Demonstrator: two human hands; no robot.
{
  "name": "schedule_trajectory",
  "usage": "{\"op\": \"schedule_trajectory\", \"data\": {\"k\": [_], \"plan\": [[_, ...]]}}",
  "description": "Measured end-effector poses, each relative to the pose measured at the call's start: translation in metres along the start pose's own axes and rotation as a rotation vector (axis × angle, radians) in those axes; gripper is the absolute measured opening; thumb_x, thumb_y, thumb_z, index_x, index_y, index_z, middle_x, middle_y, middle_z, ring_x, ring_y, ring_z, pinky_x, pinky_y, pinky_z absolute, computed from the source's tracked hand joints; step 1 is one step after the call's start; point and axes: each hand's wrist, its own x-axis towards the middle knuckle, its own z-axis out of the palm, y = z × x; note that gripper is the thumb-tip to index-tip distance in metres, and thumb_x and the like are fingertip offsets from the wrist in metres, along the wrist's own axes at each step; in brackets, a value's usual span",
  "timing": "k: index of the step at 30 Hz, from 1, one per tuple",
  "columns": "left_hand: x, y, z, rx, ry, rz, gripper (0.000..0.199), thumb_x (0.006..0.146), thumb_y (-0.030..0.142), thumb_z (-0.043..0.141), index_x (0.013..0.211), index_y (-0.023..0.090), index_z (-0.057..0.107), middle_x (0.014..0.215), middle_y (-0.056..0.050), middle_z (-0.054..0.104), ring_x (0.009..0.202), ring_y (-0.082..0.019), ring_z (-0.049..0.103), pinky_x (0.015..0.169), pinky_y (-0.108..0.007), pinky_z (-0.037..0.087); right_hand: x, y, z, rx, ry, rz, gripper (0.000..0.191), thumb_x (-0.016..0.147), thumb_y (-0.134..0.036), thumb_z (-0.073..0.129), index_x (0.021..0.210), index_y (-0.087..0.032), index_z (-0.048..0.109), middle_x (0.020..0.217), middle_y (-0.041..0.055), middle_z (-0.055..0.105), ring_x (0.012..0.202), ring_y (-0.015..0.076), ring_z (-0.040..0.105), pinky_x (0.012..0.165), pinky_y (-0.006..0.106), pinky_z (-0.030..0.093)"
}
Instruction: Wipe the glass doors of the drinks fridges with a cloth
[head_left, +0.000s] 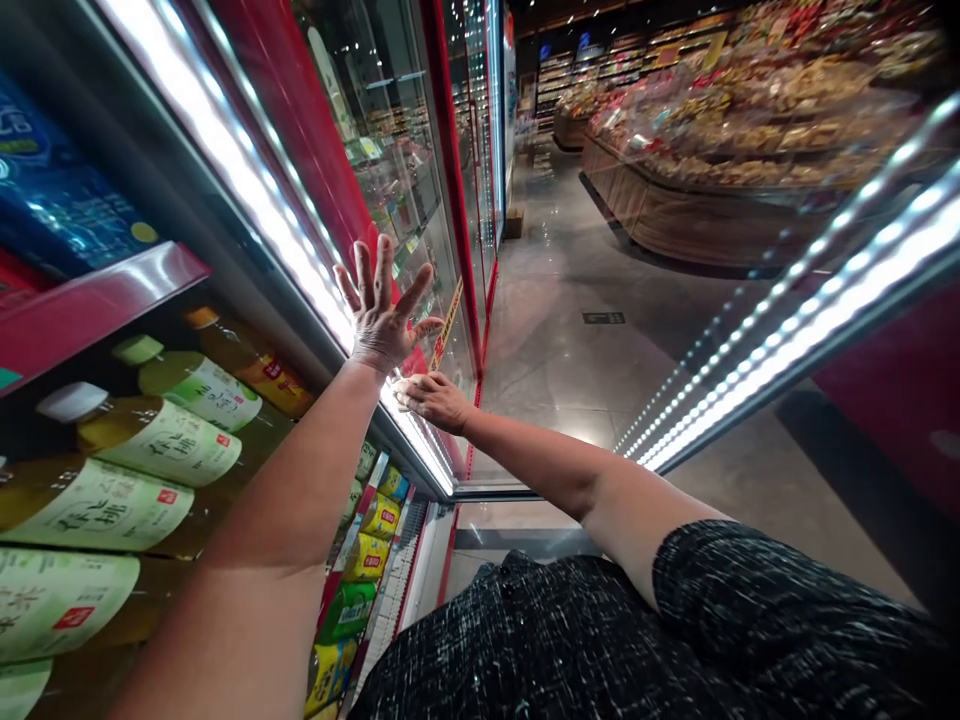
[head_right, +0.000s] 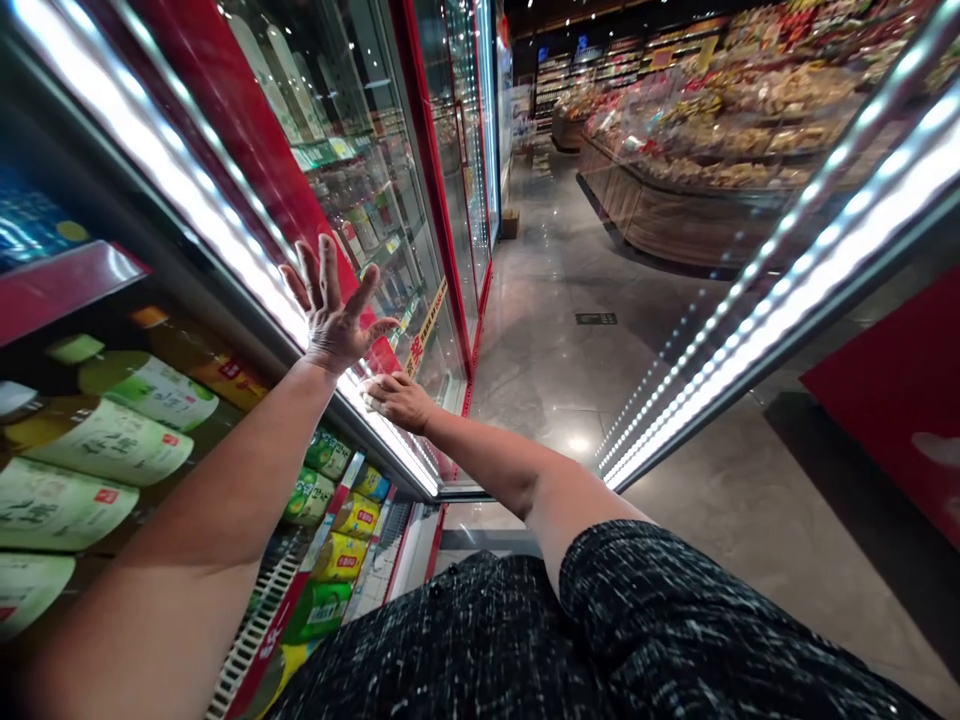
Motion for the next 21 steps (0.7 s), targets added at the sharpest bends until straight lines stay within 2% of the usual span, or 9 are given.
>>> {"op": "schedule_trajectory", "data": {"k": [6,11,16,21], "plan": [[-0.001,0.008,-0.006,0.069,0.018,-0.039,0.085,0.087,0.072,0.061,0.162,0.041,0.033,0.172,-0.003,0.023,0.16,-0.034,0.015,0.129,-0.062,0.018,-0.004,0.001,-0.002,-0.015,-0.033,-0.074,0.023,0.103,-0.027,0.057,0.114,-0.023,0.076,0.129,0.0024,0.074,0.114,0.0206,0.057,0.096,0.037,0.039],[0.0,0.007,-0.005,0.064,0.028,-0.036,0.084,0.088,0.069,0.064,0.162,0.042,0.034,0.172,-0.005,0.025,0.159,-0.035,0.022,0.128,-0.062,0.021,-0.016,0.018,-0.02,-0.053,0.075,0.03,0.036,0.106,-0.027,0.051,0.139,-0.028,0.064,0.144,0.0043,0.065,0.131,0.0245,0.046,0.104,0.042,0.031],[0.0,0.005,-0.004,0.06,0.01,-0.036,0.084,0.088,0.07,0.062,0.162,0.042,0.033,0.172,-0.007,0.024,0.157,-0.036,0.028,0.127,-0.062,0.023,-0.042,0.02,-0.028,-0.064,0.016,0.005,0.042,0.103,-0.024,0.056,0.142,-0.038,0.06,0.135,-0.0025,0.072,0.116,0.0199,0.053,0.095,0.038,0.032],[0.0,0.004,-0.004,0.028,0.007,-0.027,0.091,0.088,0.072,0.061,0.165,0.04,0.025,0.172,-0.009,0.025,0.158,-0.035,0.022,0.128,-0.062,0.021,-0.058,0.034,-0.049,-0.105,0.122,0.081,0.042,0.107,-0.028,0.047,0.147,-0.04,0.055,0.142,-0.0031,0.067,0.13,0.0195,0.049,0.105,0.039,0.029]]}}
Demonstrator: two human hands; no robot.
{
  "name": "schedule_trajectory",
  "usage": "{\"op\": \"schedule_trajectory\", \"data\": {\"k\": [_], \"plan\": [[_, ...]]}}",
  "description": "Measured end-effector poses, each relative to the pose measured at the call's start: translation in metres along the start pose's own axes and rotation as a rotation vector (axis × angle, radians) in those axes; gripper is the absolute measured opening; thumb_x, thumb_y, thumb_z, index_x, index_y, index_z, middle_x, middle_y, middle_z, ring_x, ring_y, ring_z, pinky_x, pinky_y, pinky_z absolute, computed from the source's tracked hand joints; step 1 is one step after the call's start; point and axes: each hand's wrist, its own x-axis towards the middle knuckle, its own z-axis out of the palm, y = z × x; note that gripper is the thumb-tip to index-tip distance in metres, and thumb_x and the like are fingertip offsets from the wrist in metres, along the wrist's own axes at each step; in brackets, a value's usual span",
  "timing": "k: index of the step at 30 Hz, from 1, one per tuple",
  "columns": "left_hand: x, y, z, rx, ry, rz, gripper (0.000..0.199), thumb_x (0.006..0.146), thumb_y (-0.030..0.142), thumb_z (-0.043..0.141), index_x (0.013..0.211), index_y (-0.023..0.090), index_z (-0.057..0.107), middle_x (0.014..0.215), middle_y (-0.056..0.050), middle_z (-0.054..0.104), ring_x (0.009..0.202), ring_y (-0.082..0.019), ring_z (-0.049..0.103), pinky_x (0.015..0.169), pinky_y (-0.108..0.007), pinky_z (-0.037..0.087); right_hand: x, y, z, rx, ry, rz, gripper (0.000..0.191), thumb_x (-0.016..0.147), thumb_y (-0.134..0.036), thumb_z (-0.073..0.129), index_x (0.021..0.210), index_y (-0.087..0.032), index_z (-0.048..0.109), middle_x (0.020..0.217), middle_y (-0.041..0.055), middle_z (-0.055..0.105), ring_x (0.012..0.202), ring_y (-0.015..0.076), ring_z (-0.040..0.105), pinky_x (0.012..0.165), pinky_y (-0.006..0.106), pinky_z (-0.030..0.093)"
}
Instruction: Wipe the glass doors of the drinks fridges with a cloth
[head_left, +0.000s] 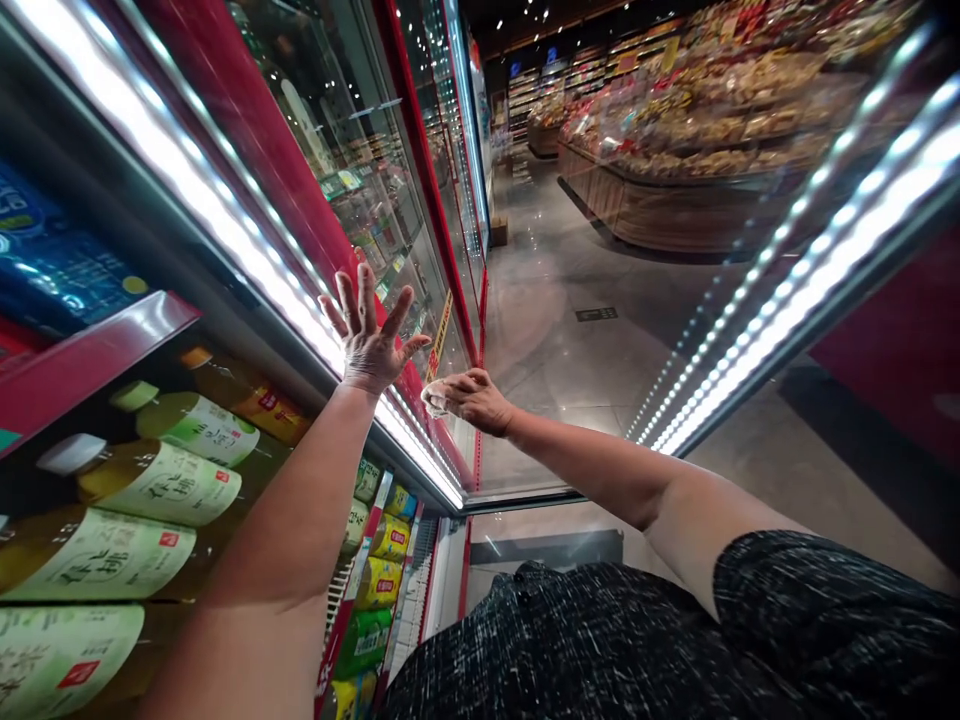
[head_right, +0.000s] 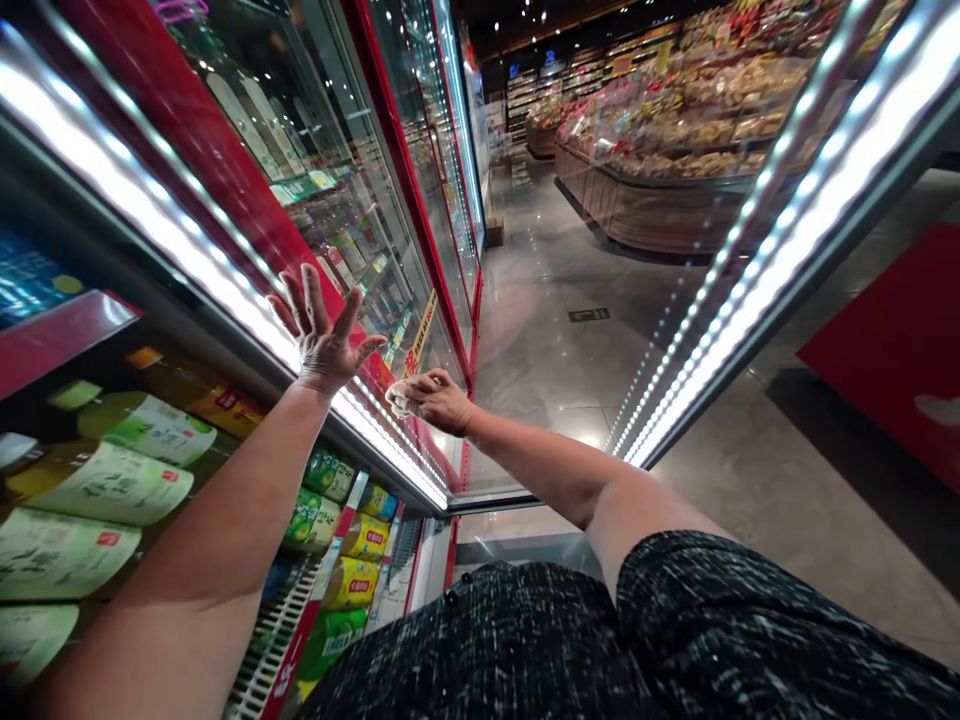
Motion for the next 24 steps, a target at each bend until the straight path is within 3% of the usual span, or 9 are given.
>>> {"op": "schedule_trajectory", "data": {"k": [6,12,18,24], "plan": [[0.001,-0.001,0.001,-0.011,0.001,0.01,0.095,0.087,0.072,0.062,0.166,0.04,0.019,0.171,-0.01,0.026,0.159,-0.034,0.021,0.128,-0.062,0.021,-0.031,0.02,-0.018,-0.018,0.009,-0.044,0.03,0.107,-0.029,0.052,0.132,-0.037,0.066,0.137,-0.0062,0.07,0.124,0.0155,0.053,0.098,0.036,0.032],[0.001,0.001,-0.001,-0.031,0.016,0.034,0.096,0.087,0.07,0.063,0.166,0.041,0.016,0.173,-0.009,0.021,0.16,-0.033,0.018,0.127,-0.062,0.023,-0.039,0.033,-0.034,-0.06,0.058,0.078,0.039,0.107,-0.032,0.05,0.145,-0.042,0.056,0.145,-0.0058,0.066,0.133,0.0179,0.049,0.106,0.041,0.029],[0.002,0.006,-0.003,-0.002,0.011,0.044,0.09,0.089,0.068,0.061,0.165,0.043,0.02,0.172,-0.007,0.023,0.159,-0.034,0.018,0.124,-0.065,0.029,-0.052,0.038,-0.037,-0.065,0.028,-0.002,0.03,0.105,-0.033,0.057,0.132,-0.039,0.067,0.135,-0.0076,0.072,0.124,0.0142,0.053,0.099,0.036,0.034],[0.001,0.005,-0.002,-0.044,-0.01,0.019,0.088,0.089,0.068,0.061,0.164,0.043,0.023,0.172,-0.008,0.024,0.157,-0.037,0.024,0.124,-0.066,0.027,-0.068,0.05,-0.048,-0.11,0.054,0.123,0.034,0.107,-0.033,0.052,0.138,-0.04,0.063,0.14,-0.0053,0.069,0.131,0.0182,0.05,0.107,0.041,0.028]]}}
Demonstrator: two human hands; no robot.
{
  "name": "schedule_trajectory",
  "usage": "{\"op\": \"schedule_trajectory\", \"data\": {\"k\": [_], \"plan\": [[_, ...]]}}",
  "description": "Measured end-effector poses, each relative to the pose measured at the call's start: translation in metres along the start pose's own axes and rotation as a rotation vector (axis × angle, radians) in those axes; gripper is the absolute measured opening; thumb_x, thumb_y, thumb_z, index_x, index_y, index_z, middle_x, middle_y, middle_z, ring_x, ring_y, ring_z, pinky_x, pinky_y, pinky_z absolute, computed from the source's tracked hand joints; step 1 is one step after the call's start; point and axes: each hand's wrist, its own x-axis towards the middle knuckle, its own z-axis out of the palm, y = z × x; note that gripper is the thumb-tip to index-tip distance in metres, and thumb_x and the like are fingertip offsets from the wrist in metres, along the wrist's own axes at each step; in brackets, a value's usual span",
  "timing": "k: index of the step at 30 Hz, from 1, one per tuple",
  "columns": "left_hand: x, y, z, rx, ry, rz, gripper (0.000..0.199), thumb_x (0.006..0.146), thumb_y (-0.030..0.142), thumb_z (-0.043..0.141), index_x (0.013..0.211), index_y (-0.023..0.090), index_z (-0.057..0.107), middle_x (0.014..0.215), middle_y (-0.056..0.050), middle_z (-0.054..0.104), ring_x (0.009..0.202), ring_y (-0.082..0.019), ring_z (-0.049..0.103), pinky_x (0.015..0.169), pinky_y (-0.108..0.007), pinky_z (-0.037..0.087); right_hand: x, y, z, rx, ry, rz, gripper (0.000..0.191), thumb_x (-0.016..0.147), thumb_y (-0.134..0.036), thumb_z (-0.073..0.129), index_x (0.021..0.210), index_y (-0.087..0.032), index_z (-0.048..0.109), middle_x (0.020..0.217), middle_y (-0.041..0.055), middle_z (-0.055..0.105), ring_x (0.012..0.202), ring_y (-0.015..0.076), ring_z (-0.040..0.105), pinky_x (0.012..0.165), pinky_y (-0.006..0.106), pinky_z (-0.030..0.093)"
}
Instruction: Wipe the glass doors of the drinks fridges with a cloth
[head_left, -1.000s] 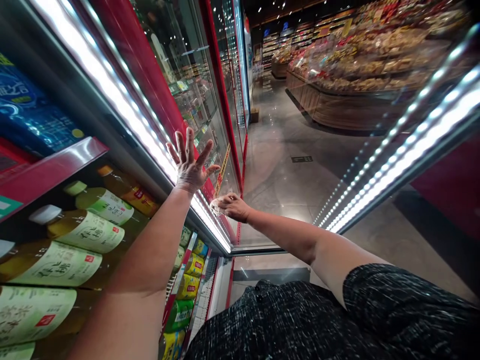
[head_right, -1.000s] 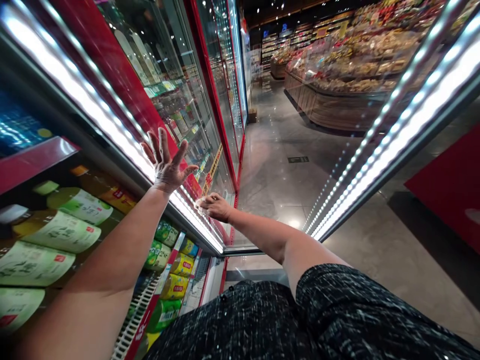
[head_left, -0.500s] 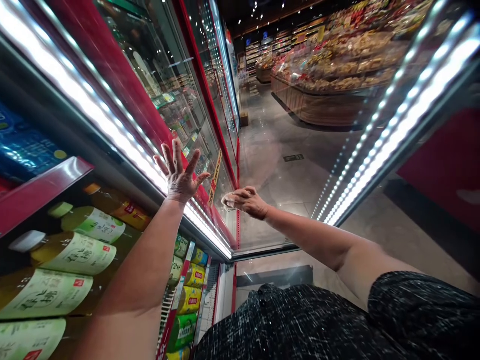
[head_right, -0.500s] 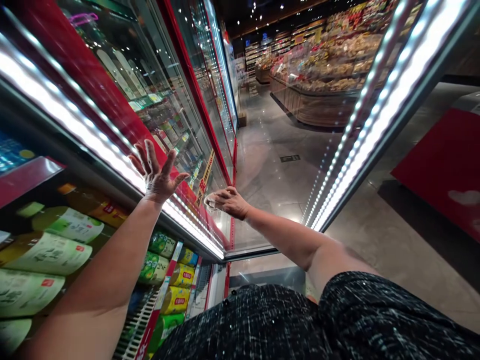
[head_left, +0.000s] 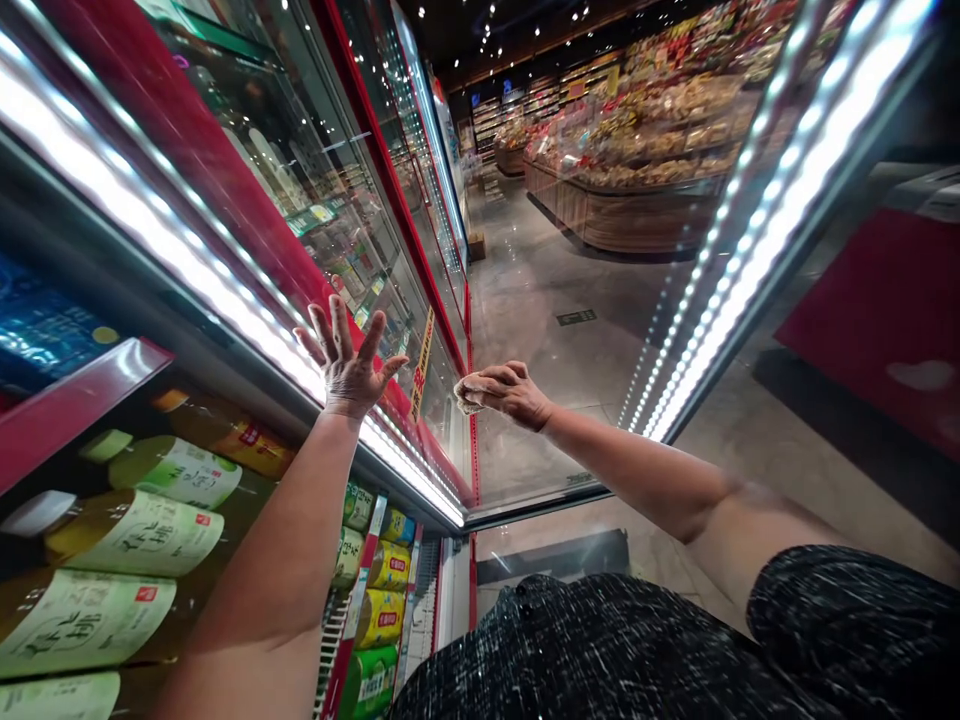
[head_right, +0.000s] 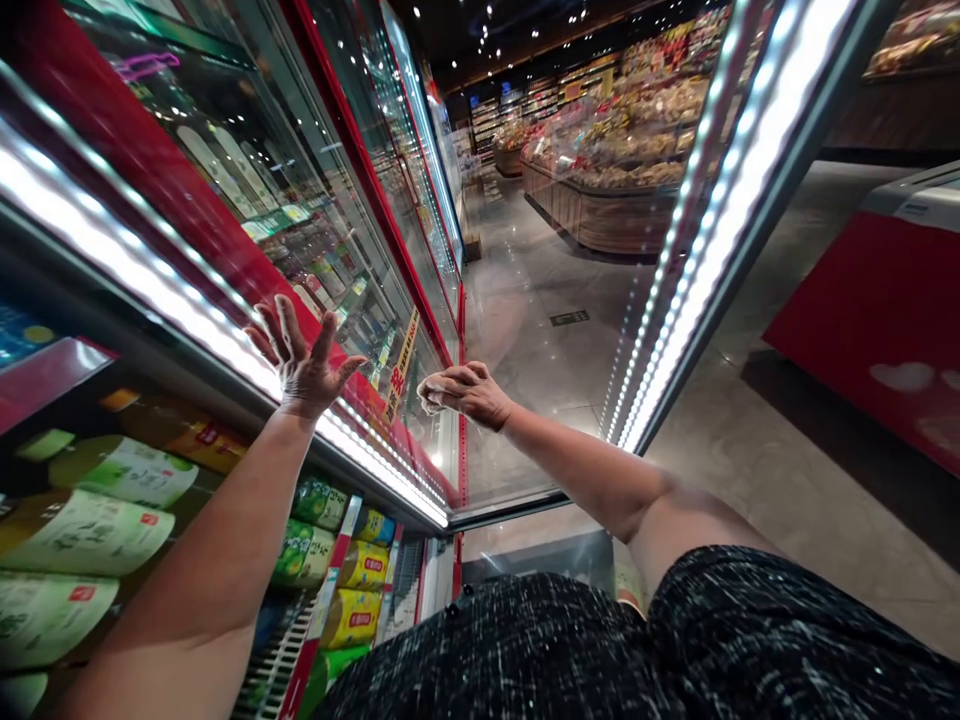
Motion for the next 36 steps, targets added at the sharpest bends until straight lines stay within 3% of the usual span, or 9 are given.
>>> {"op": "schedule_trajectory", "data": {"k": [4,7,11,15,18,21,23,29,36], "plan": [[-0.003,0.002,0.001,-0.002,0.041,-0.006,0.094,0.088,0.068,0.062,0.165,0.043,0.015,0.172,-0.009,0.023,0.156,-0.038,0.027,0.125,-0.068,0.025,-0.022,0.003,0.004,0.017,0.069,-0.062,0.024,0.104,-0.031,0.058,0.122,-0.039,0.072,0.127,-0.0066,0.075,0.12,0.0163,0.054,0.1,0.038,0.032],[-0.009,0.007,0.009,-0.024,0.079,-0.033,0.092,0.092,0.065,0.058,0.166,0.043,0.009,0.171,-0.01,0.025,0.155,-0.039,0.031,0.123,-0.069,0.027,-0.025,0.006,-0.002,-0.017,0.104,-0.045,0.023,0.105,-0.031,0.057,0.121,-0.038,0.072,0.126,-0.0052,0.075,0.121,0.0168,0.053,0.101,0.038,0.031],[-0.023,0.023,0.035,-0.162,0.134,-0.138,0.076,0.103,0.055,0.041,0.166,0.038,0.001,0.165,-0.015,0.038,0.147,-0.036,0.047,0.118,-0.067,0.035,-0.025,0.012,-0.017,-0.094,0.168,0.04,0.022,0.103,-0.032,0.06,0.121,-0.037,0.072,0.132,-0.001,0.072,0.128,0.0209,0.048,0.103,0.041,0.031],[-0.03,0.04,0.06,-0.292,0.142,-0.282,0.07,0.108,0.048,0.03,0.166,0.034,-0.006,0.152,-0.018,0.057,0.137,-0.035,0.059,0.114,-0.067,0.039,-0.045,0.014,-0.02,-0.127,0.176,0.017,0.012,0.098,-0.029,0.067,0.105,-0.033,0.075,0.121,-0.0007,0.074,0.119,0.0202,0.048,0.099,0.039,0.031],[-0.03,0.043,0.069,-0.22,0.063,-0.394,0.1,0.097,0.06,0.055,0.167,0.025,-0.007,0.152,-0.024,0.054,0.141,-0.042,0.053,0.113,-0.07,0.037,-0.056,0.019,-0.024,-0.147,0.157,0.03,0.013,0.096,-0.027,0.071,0.106,-0.033,0.075,0.119,-0.0019,0.074,0.118,0.0191,0.047,0.101,0.037,0.03],[-0.029,0.041,0.07,-0.111,0.0,-0.475,0.136,0.074,0.068,0.08,0.168,0.015,-0.004,0.161,-0.033,0.035,0.148,-0.05,0.04,0.116,-0.071,0.033,-0.056,0.029,-0.031,-0.176,0.199,0.105,0.019,0.097,-0.028,0.07,0.114,-0.034,0.074,0.122,-0.0012,0.073,0.122,0.0196,0.046,0.103,0.038,0.029],[-0.029,0.039,0.071,-0.084,0.003,-0.48,0.147,0.065,0.068,0.087,0.168,0.014,-0.003,0.166,-0.034,0.023,0.152,-0.051,0.031,0.118,-0.07,0.028,-0.06,0.034,-0.033,-0.181,0.207,0.136,0.024,0.097,-0.025,0.069,0.118,-0.036,0.074,0.123,-0.0008,0.073,0.122,0.02,0.046,0.104,0.038,0.029],[-0.028,0.041,0.073,-0.089,0.065,-0.448,0.151,0.057,0.066,0.092,0.169,0.02,0.002,0.171,-0.028,0.011,0.158,-0.049,0.013,0.12,-0.075,0.016,-0.098,0.041,-0.031,-0.163,0.059,0.147,0.027,0.09,-0.019,0.075,0.108,-0.039,0.078,0.121,-0.0017,0.072,0.117,0.0202,0.048,0.102,0.036,0.031],[-0.032,0.042,0.074,-0.091,0.107,-0.455,0.149,0.056,0.064,0.094,0.169,0.023,0.006,0.172,-0.026,0.007,0.158,-0.048,0.007,0.121,-0.076,0.014,-0.11,0.066,-0.052,-0.145,0.144,0.203,0.037,0.09,-0.011,0.071,0.11,-0.041,0.078,0.119,0.0004,0.071,0.12,0.0203,0.049,0.104,0.037,0.03]]}}
